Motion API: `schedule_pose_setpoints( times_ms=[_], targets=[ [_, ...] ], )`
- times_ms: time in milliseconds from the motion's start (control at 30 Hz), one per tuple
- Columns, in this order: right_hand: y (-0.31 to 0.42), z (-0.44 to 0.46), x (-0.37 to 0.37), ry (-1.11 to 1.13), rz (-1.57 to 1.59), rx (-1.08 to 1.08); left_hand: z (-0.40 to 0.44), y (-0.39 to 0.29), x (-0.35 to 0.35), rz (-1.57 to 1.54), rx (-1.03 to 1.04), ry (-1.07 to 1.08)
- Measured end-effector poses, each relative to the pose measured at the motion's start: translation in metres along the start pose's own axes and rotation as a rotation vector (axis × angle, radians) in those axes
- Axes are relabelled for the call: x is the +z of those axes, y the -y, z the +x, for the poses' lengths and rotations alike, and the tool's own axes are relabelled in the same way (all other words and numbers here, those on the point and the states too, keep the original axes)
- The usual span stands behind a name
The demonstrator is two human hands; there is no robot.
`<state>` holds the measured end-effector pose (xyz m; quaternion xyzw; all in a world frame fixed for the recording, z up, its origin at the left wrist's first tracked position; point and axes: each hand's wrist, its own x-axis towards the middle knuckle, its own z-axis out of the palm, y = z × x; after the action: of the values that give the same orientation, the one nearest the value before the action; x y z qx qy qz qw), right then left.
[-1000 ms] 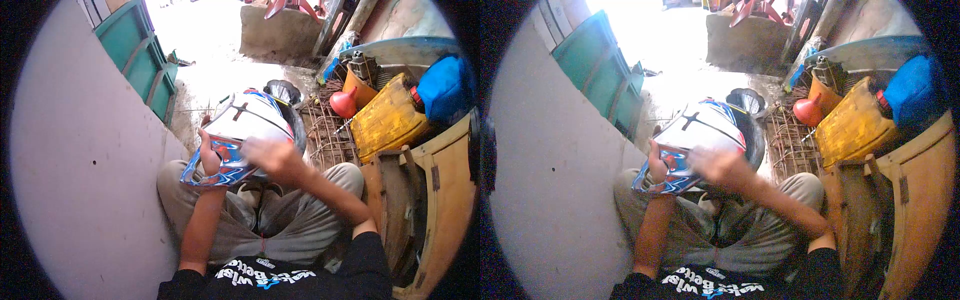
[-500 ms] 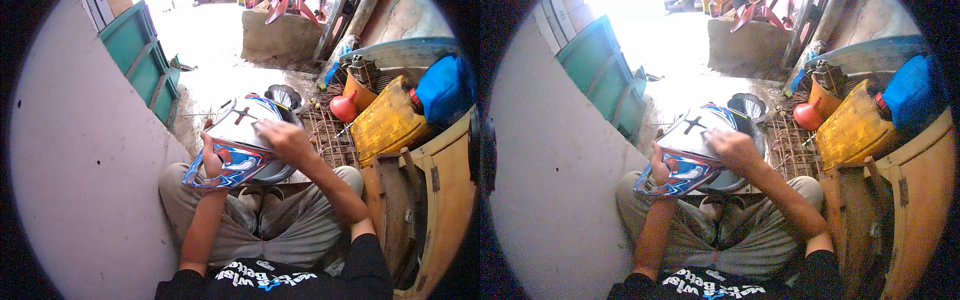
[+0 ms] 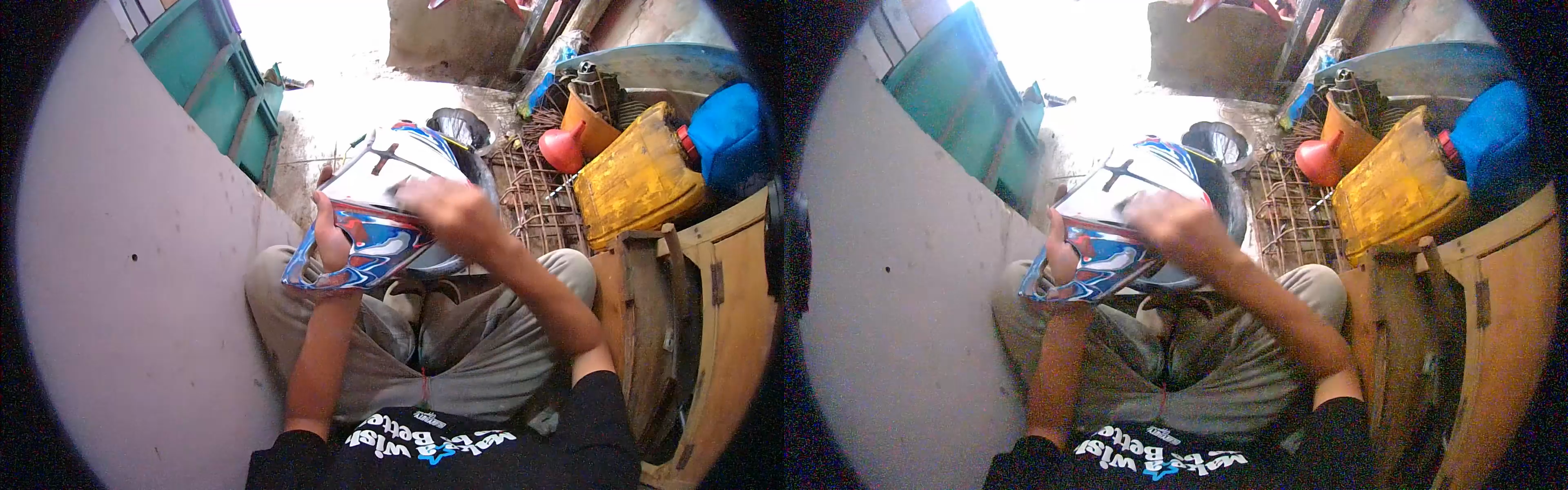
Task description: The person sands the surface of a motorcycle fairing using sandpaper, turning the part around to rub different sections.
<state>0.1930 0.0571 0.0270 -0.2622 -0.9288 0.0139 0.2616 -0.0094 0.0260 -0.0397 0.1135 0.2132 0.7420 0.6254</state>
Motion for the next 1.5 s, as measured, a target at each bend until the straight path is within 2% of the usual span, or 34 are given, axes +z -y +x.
schedule_pose_setpoints(
  times_ms=[67,133,167,267,300,400,433,467,567,600,667,700,800,833,933,1000,1067,1133,1200,1267,1333,1400,1467,1500],
  targets=[
    [-0.008,0.001,0.000,-0.065,-0.035,-0.073,-0.002,0.000,0.004,0.060,0.027,-0.013],
    [0.018,-0.003,0.013,-0.074,-0.013,-0.234,0.004,0.000,-0.011,0.144,0.087,0.108],
    [0.035,-0.005,0.020,-0.121,0.031,-0.300,0.000,0.000,0.002,0.136,0.123,0.053],
    [0.006,0.012,0.004,-0.011,0.041,-0.005,-0.004,-0.003,0.008,0.028,0.005,-0.028],
    [-0.012,0.020,0.002,-0.058,-0.083,-0.020,-0.006,0.000,0.014,0.097,0.097,-0.010],
    [0.019,0.005,0.015,-0.038,0.018,-0.182,-0.007,0.000,0.015,0.092,0.077,0.012],
    [0.041,0.001,0.025,-0.132,0.052,-0.269,-0.005,0.001,0.014,0.126,0.101,-0.015],
    [0.039,0.001,0.023,-0.131,0.042,-0.313,-0.004,-0.001,0.014,0.130,0.092,-0.025],
    [-0.016,0.006,0.010,-0.008,-0.056,0.098,-0.002,0.001,0.007,0.115,0.065,-0.080],
    [-0.019,0.006,0.004,0.017,-0.056,0.129,-0.003,0.001,0.007,0.089,0.057,-0.053],
    [0.011,-0.010,0.015,-0.059,0.010,-0.097,-0.005,0.000,0.010,0.046,0.045,0.004],
    [0.031,-0.012,0.029,-0.258,-0.042,-0.314,-0.003,0.001,0.012,0.069,0.093,-0.006],
    [0.008,-0.012,0.017,-0.159,-0.107,-0.167,0.000,-0.001,0.011,0.066,0.048,-0.039],
    [-0.008,-0.005,0.005,-0.062,-0.080,-0.003,-0.003,-0.001,0.011,0.082,0.043,-0.061],
    [0.005,-0.011,0.014,-0.147,-0.045,-0.112,-0.005,0.000,0.014,0.051,0.036,-0.053],
    [0.045,-0.021,0.021,-0.211,-0.001,-0.288,0.000,0.001,0.012,0.041,0.040,-0.025],
    [0.022,-0.013,0.008,-0.115,-0.030,-0.183,-0.001,-0.001,0.004,0.046,0.032,-0.014],
    [-0.016,0.000,-0.002,-0.101,-0.111,0.059,-0.002,-0.001,0.008,0.055,0.028,-0.081],
    [-0.012,-0.006,0.004,-0.020,-0.110,0.064,0.004,0.002,-0.004,-0.028,-0.013,0.001],
    [0.025,-0.016,0.021,-0.210,0.026,-0.241,0.005,0.004,-0.005,0.000,0.028,0.024],
    [0.021,-0.012,0.031,-0.179,-0.112,-0.191,-0.003,-0.001,0.009,0.062,0.063,0.012],
    [-0.017,0.000,0.003,0.003,-0.098,0.129,-0.003,-0.002,0.011,0.076,0.048,-0.072],
    [-0.020,0.000,-0.005,0.024,-0.076,0.113,-0.005,0.000,0.017,0.056,0.079,-0.034],
    [-0.004,-0.006,0.004,-0.031,-0.045,-0.016,-0.004,0.000,0.018,0.067,0.071,-0.014]
  ],
)
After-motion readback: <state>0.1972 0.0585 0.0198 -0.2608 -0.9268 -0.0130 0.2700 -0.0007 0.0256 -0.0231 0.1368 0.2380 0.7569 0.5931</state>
